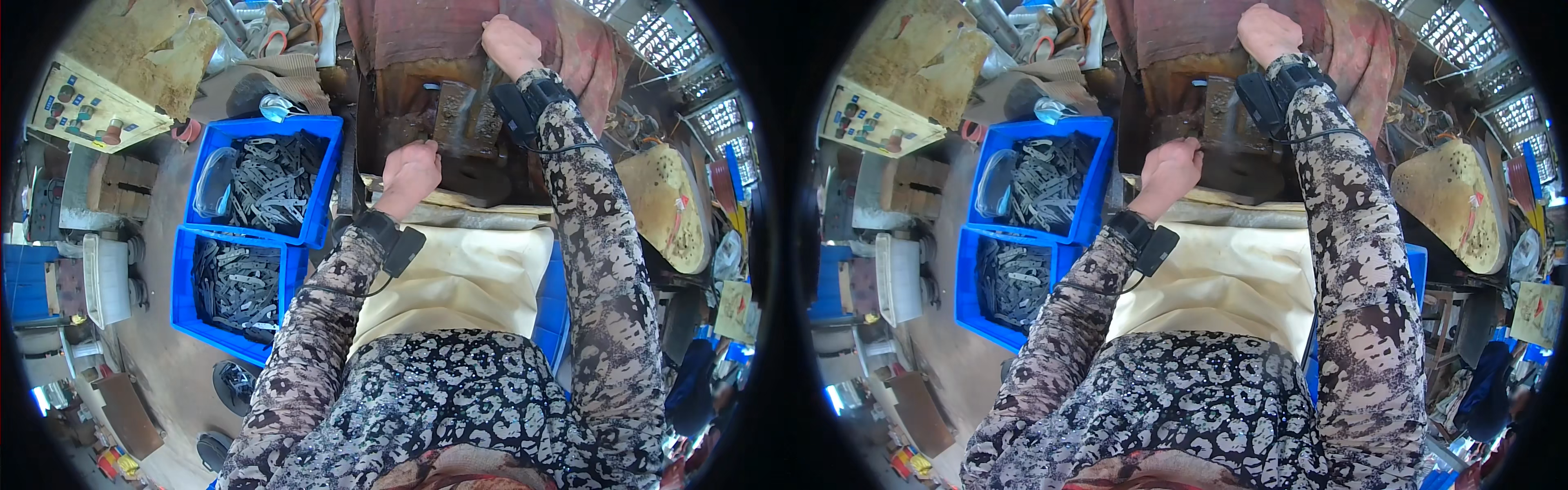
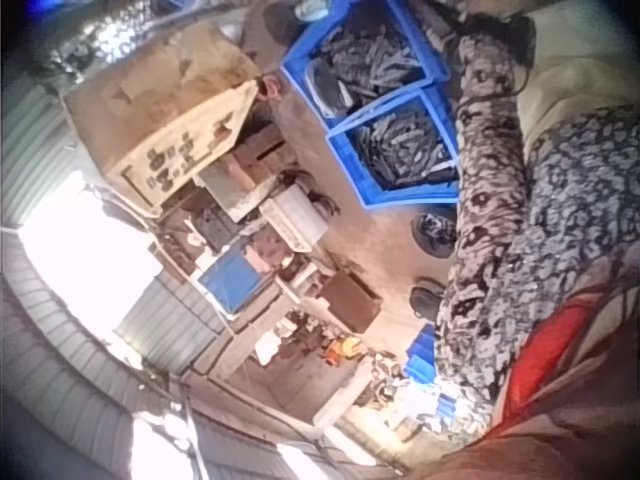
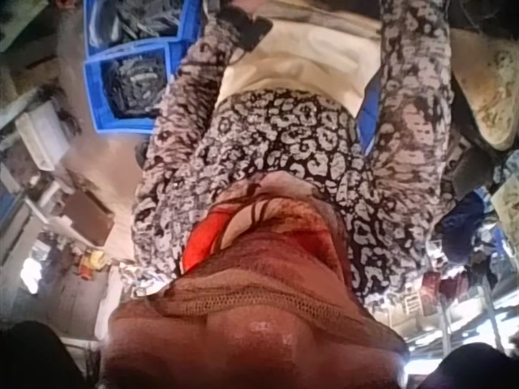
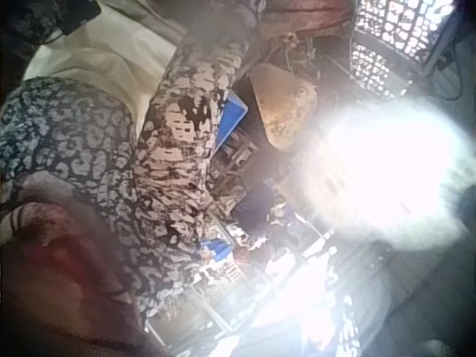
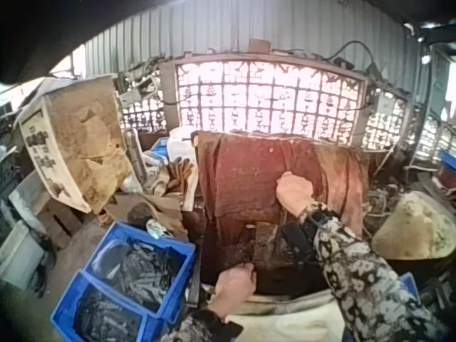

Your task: The person picks up metal pieces from a blue bin, holds them against a grinding machine, and places the finished pieces into a different blue bin. They also use a small tool to scrape the machine and a cup to pour liquid onto the grinding area.

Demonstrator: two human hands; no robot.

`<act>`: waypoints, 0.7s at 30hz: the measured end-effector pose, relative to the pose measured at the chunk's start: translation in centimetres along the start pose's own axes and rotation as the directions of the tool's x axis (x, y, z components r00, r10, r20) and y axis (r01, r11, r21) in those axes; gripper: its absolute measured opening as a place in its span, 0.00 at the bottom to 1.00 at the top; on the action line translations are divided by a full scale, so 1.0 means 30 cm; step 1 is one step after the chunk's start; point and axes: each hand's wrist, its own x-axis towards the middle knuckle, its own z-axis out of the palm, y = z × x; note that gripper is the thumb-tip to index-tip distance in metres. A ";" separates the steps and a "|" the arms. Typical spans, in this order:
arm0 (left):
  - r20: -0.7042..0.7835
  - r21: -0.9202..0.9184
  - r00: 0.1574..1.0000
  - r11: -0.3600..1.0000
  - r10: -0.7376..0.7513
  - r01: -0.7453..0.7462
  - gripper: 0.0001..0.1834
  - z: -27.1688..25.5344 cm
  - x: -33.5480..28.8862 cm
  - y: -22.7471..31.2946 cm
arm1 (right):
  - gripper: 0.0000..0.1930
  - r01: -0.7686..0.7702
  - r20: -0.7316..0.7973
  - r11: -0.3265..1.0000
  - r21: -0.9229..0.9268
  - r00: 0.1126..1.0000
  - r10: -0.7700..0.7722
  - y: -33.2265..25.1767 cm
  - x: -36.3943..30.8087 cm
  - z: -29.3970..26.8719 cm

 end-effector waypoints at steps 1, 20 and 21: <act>-0.001 0.001 1.000 1.000 -0.006 0.006 0.10 0.000 0.000 0.000 | 0.21 -0.010 0.009 1.000 -0.005 1.000 0.010 -0.002 -0.001 -0.002; 0.029 0.014 0.998 0.998 -0.054 0.053 0.09 -0.023 0.004 -0.016 | 0.21 0.014 -0.018 1.000 0.026 1.000 -0.013 -0.020 0.017 0.020; 0.048 0.014 0.998 0.999 -0.048 0.047 0.09 -0.025 0.004 -0.018 | 0.21 -0.008 0.002 0.999 0.032 1.000 0.008 -0.027 0.014 0.016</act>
